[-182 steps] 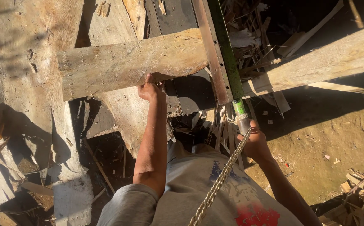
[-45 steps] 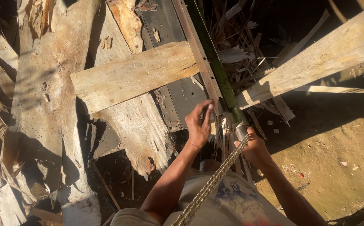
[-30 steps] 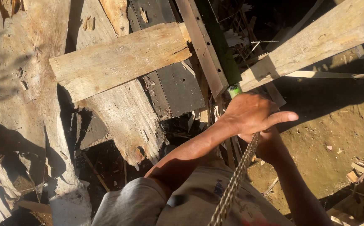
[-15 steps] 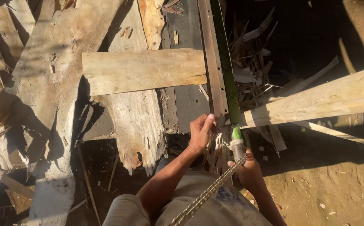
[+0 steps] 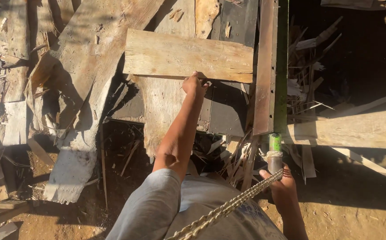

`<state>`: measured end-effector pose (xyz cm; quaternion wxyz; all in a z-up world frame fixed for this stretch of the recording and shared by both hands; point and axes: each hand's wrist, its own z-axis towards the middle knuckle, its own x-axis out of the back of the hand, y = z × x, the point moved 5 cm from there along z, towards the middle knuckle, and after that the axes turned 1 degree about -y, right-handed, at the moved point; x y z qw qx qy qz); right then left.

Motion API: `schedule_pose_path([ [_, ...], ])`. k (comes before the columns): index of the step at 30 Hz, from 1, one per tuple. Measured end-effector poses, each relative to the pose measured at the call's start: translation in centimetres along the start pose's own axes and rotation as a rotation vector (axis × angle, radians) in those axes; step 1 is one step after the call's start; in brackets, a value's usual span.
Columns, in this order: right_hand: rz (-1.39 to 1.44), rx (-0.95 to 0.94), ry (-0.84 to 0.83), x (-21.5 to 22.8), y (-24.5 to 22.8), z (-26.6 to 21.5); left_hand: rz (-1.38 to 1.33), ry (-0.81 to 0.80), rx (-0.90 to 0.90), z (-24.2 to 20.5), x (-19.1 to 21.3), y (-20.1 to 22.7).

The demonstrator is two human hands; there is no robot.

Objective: The recorder is sorting through wood veneer strips and feeding them into a guillotine-style cutting machine.

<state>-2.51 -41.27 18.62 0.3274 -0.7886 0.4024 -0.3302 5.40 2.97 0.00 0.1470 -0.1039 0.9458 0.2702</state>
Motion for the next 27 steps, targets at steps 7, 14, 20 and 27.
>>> schedule_pose_path([
  [7,0.525,0.278,-0.385,1.6,3.7,1.1,0.085,-0.392,-0.396,-3.7,6.7,5.1],
  [14,0.062,0.296,-0.248,-4.2,9.8,5.2,0.151,-0.517,-0.247,-10.7,14.4,10.6],
  [20,0.029,0.178,-0.485,-13.4,6.6,6.1,-0.048,-0.722,-0.087,-3.7,22.9,6.7],
  [27,0.15,-0.033,-0.737,-16.5,5.5,6.1,0.138,-0.427,-0.039,-9.3,27.6,2.6],
])
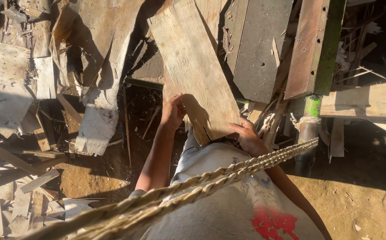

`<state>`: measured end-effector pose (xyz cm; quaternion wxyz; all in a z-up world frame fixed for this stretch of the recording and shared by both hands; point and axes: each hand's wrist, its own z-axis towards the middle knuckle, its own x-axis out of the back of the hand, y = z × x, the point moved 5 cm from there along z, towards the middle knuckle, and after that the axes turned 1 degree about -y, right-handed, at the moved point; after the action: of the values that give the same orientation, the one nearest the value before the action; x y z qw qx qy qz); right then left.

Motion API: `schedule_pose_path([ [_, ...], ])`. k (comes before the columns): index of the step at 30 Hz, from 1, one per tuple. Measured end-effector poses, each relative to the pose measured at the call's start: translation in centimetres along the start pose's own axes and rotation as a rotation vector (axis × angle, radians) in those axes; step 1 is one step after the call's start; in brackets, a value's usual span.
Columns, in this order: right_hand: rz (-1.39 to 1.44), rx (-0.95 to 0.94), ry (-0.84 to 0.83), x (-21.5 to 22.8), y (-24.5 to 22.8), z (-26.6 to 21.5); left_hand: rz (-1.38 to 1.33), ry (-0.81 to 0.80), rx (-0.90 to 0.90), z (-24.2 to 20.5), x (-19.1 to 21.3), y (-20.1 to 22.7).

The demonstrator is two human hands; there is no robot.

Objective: The recorder is sorting through wood veneer strips and feeding them into a guillotine-style cutting machine.

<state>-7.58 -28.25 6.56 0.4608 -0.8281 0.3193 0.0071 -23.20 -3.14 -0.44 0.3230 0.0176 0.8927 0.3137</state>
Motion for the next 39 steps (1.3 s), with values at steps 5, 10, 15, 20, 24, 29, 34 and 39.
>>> schedule_pose_path([
  [5,-0.155,-0.029,0.105,1.0,0.5,-0.6,0.255,-0.018,0.152,-6.3,-0.3,-4.7],
  [10,0.046,-0.074,0.055,-2.0,-3.7,-2.2,0.466,-0.095,-0.025,-5.1,3.4,-8.2],
  [15,0.112,-0.15,0.158,-1.2,-2.2,-1.4,0.463,-0.076,0.029,-6.8,0.3,-5.0],
  [20,-0.065,-0.01,0.18,0.9,-0.3,-0.5,0.49,-0.128,0.017,-7.6,-0.2,-4.7],
  [24,0.055,0.017,0.296,1.4,-1.0,-1.4,0.442,-0.159,-0.019,-7.0,-2.7,-3.8],
  [29,-0.159,0.376,0.468,1.8,-1.5,-2.8,0.901,-0.119,-0.328,-8.1,-9.7,-0.9],
  [34,-1.433,0.617,0.435,-3.8,-8.8,-4.9,0.474,-0.511,-0.073,-10.6,-19.7,2.1],
  [39,-1.216,0.869,0.218,-4.2,-7.8,-4.2,0.303,-0.341,-0.027,-1.6,-14.7,-0.4],
])
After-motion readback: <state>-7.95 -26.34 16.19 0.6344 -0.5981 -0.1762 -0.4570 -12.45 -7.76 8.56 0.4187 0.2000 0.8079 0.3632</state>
